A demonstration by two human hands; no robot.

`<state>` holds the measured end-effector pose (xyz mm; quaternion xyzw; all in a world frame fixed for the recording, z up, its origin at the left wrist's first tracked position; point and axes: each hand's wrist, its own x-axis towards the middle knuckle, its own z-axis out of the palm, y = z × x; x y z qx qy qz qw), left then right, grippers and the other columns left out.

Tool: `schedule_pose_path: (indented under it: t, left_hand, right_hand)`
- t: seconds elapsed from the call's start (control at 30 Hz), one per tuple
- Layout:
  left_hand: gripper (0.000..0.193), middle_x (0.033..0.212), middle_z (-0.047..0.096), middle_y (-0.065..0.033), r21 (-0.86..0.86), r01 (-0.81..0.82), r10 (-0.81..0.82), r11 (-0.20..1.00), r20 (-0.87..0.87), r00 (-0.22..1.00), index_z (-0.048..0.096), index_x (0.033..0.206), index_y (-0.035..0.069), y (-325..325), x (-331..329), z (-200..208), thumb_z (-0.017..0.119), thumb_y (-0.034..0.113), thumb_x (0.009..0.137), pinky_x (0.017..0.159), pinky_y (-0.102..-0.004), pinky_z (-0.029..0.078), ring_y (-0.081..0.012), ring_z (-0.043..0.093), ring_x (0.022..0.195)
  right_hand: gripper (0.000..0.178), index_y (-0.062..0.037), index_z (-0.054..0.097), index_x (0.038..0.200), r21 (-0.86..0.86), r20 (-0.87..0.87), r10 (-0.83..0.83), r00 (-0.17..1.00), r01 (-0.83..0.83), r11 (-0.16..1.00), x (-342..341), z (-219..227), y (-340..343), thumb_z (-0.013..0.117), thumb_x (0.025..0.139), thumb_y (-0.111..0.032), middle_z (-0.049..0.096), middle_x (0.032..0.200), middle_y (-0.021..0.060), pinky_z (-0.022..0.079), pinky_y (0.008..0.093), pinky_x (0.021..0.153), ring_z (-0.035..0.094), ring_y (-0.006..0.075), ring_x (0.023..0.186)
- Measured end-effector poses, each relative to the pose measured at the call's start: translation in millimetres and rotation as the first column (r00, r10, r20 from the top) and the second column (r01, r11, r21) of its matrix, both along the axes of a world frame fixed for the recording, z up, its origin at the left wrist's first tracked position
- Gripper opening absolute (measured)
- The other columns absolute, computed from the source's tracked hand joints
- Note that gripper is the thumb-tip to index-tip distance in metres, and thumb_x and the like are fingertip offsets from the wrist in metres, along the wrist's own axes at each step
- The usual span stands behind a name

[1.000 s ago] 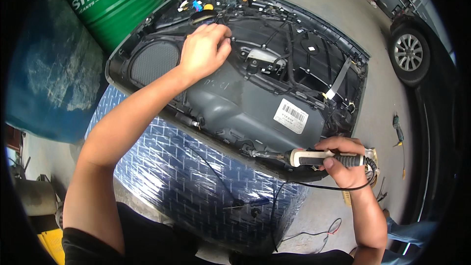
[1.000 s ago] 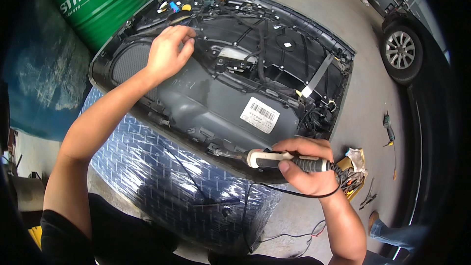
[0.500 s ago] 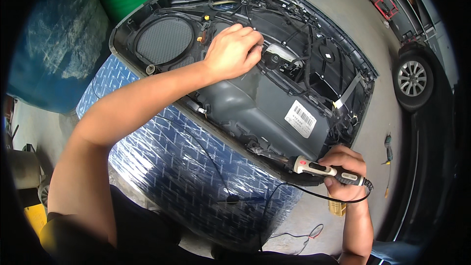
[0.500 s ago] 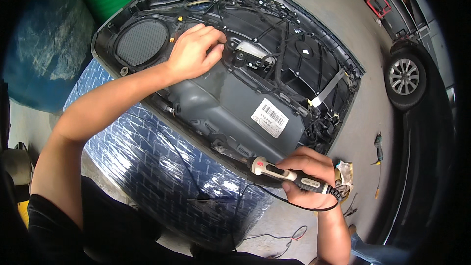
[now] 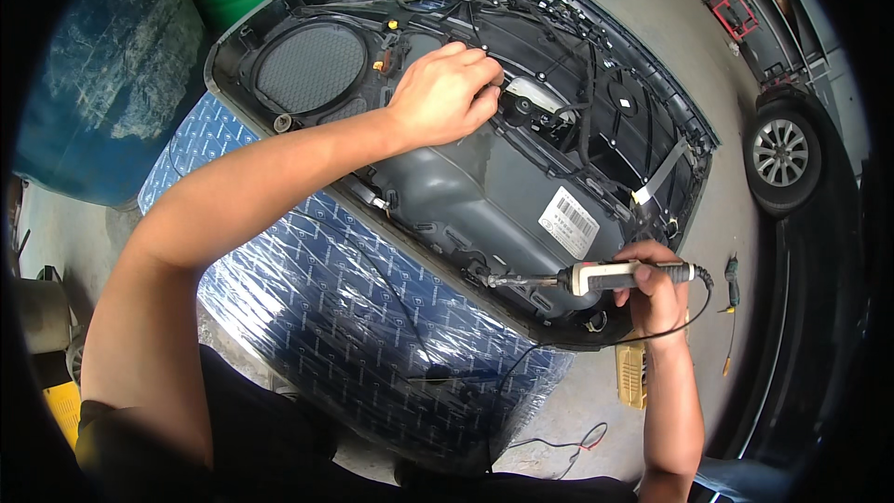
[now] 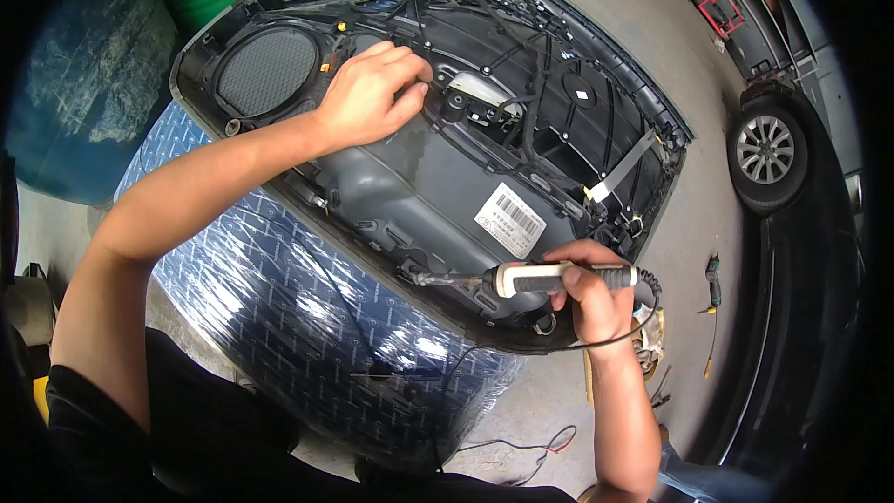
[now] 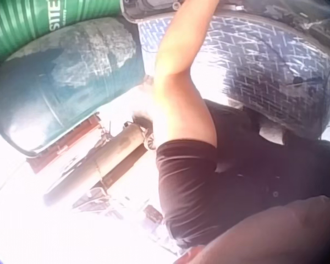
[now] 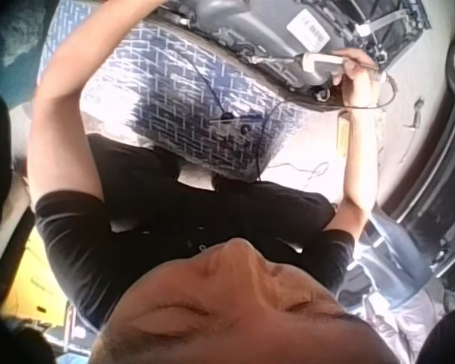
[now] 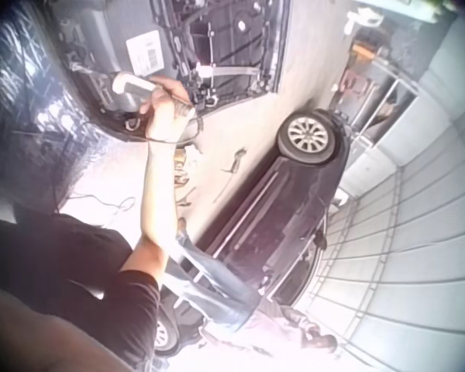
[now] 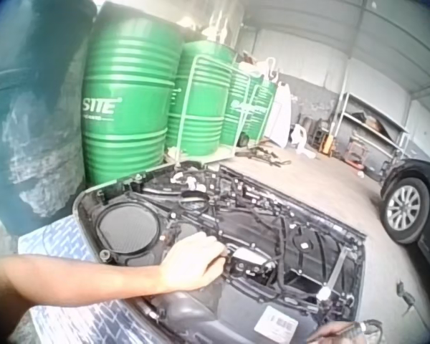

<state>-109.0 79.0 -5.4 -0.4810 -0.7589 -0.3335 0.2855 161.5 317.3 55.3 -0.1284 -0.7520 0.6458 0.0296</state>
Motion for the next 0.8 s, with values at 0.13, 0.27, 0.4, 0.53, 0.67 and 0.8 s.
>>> schedule_pose_path:
  t: [0.13, 0.27, 0.4, 0.53, 0.67, 0.8]
  left_hand:
    - [0.009, 0.079, 0.06, -0.0076, -0.002, 0.003, -0.003, 1.0, 0.025, 1.0, 0.064, 0.09, 0.005, -1, 1, -1, 0.065, 0.012, 0.083, 0.072, -0.0401, 0.05, -0.0283, 0.058, 0.078]
    - [0.009, 0.078, 0.06, -0.0076, 0.002, 0.008, -0.008, 1.0, 0.037, 0.999, 0.064, 0.089, 0.005, 0, 1, -2, 0.065, 0.012, 0.083, 0.072, -0.0402, 0.049, -0.0283, 0.058, 0.078]
    - [0.009, 0.078, 0.06, -0.0075, 0.005, 0.009, -0.009, 1.0, 0.038, 0.999, 0.064, 0.089, 0.005, -1, 0, -3, 0.065, 0.011, 0.083, 0.072, -0.0399, 0.05, -0.0281, 0.058, 0.078]
    - [0.009, 0.08, 0.062, -0.0076, 0.009, 0.009, -0.009, 1.0, 0.038, 0.999, 0.065, 0.09, 0.005, -1, 0, -4, 0.065, 0.011, 0.083, 0.072, -0.0398, 0.05, -0.0281, 0.059, 0.079]
    - [0.01, 0.082, 0.063, -0.0079, 0.011, 0.01, -0.01, 1.0, 0.032, 0.999, 0.065, 0.09, 0.005, 0, -1, -5, 0.065, 0.012, 0.083, 0.073, -0.0401, 0.051, -0.0283, 0.059, 0.08]
    - [0.01, 0.084, 0.064, -0.0082, -0.015, 0.0, 0.0, 1.0, 0.041, 0.999, 0.065, 0.09, 0.005, -1, 0, -4, 0.064, 0.012, 0.083, 0.074, -0.0401, 0.051, -0.0285, 0.06, 0.082]
  right_hand:
    - [0.035, 0.0077, 0.067, 0.095, -0.055, 0.003, 0.021, 1.0, -0.021, 0.998, -9, -3, -2, 0.058, 0.08, -0.022, 0.065, 0.071, 0.013, 0.045, 0.0258, 0.054, 0.055, 0.0139, 0.056]
    - [0.033, 0.0066, 0.068, 0.095, -0.064, 0.031, 0.029, 0.999, -0.027, 0.998, -13, -6, -5, 0.057, 0.081, -0.022, 0.065, 0.071, 0.013, 0.045, 0.025, 0.053, 0.056, 0.0138, 0.055]
    - [0.032, 0.0063, 0.068, 0.095, -0.061, 0.046, 0.031, 0.998, -0.028, 0.998, -14, -11, -5, 0.056, 0.082, -0.021, 0.065, 0.07, 0.0127, 0.045, 0.024, 0.051, 0.056, 0.0138, 0.053]
    - [0.032, 0.0064, 0.067, 0.095, -0.07, 0.058, 0.01, 0.998, -0.006, 0.998, -15, -14, -5, 0.055, 0.083, -0.021, 0.065, 0.069, 0.0129, 0.045, 0.024, 0.05, 0.056, 0.0141, 0.053]
    - [0.032, 0.0069, 0.067, 0.096, -0.075, 0.072, -0.018, 0.997, 0.023, 0.997, -14, -15, -5, 0.054, 0.084, -0.021, 0.065, 0.069, 0.0136, 0.046, 0.0248, 0.049, 0.056, 0.0146, 0.052]
    - [0.033, 0.0075, 0.067, 0.096, -0.072, 0.073, -0.037, 0.997, 0.043, 0.997, -14, -15, -7, 0.054, 0.085, -0.021, 0.065, 0.07, 0.0143, 0.047, 0.0254, 0.048, 0.056, 0.015, 0.052]
